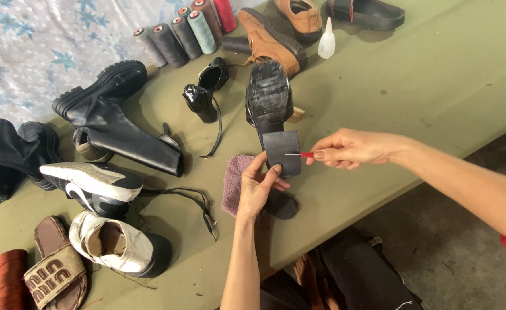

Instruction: The person picks up a black high-heeled shoe and a piece of black material. They place the material on the heel of the shoe and use a red utility knife to cut the material to fit the heel.

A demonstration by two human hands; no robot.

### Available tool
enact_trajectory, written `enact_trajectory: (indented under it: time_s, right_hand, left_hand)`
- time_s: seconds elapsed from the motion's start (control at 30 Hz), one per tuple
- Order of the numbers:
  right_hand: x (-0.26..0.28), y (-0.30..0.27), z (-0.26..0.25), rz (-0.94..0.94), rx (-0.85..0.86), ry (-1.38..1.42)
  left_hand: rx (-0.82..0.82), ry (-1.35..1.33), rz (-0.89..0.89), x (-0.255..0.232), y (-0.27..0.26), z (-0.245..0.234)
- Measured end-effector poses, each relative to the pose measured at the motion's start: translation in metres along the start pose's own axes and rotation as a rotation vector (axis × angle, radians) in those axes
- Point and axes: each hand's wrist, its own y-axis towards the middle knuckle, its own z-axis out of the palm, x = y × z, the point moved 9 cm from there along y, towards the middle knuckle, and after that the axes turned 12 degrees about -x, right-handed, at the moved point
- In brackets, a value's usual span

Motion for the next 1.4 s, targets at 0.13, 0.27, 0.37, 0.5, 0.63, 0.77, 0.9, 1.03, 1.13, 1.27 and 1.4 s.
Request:
enact_trajectory:
  time_s: [0.13,0.27,0.37,0.5,0.63,0.77,0.9,1.03,1.13,1.27,1.4]
  right_hand:
    - [-0.002,-0.007,0.014,-0.013,-0.01,0.063]
    - [-0.014,-0.009,0.026,0.007,-0.065,0.217]
    - [-0.017,-0.014,0.038,0.009,-0.118,0.34]
    - [-0.02,-0.012,0.062,-0.011,-0.18,0.543]
    - [-0.019,-0.006,0.096,-0.024,-0.197,0.636]
    - [-0.018,-0.006,0.12,-0.027,-0.221,0.645]
    - [-0.019,-0.006,0.13,0.012,-0.218,0.62]
    - [-0.022,-0.003,0.133,0.037,-0.206,0.594]
    - [-0.022,-0.004,0.135,0.042,-0.21,0.602]
    - [-0.018,-0.004,0.136,0.011,-0.182,0.557]
    - [-0.034,0.006,0.135,-0.021,-0.171,0.491]
  left_hand:
    - [-0.021,0.022,0.051,-0.047,-0.007,0.009]
    - [-0.078,0.203,0.168,-0.059,-0.009,-0.006]
    - [-0.152,0.301,0.203,-0.089,-0.021,-0.004]
    - [-0.345,0.1,0.101,-0.081,-0.022,-0.022]
    - [-0.341,-0.178,-0.05,-0.075,-0.043,-0.023]
    - [-0.321,-0.3,-0.002,-0.089,-0.057,-0.02]
    - [-0.425,-0.143,0.056,-0.092,-0.063,-0.033]
    - [-0.431,-0.066,0.078,-0.101,-0.061,-0.036]
    - [-0.411,-0.075,0.08,-0.094,-0.06,-0.037]
    - [-0.408,-0.12,0.073,-0.086,-0.062,-0.034]
    - [-0.404,-0.096,0.082,-0.085,-0.063,-0.035]
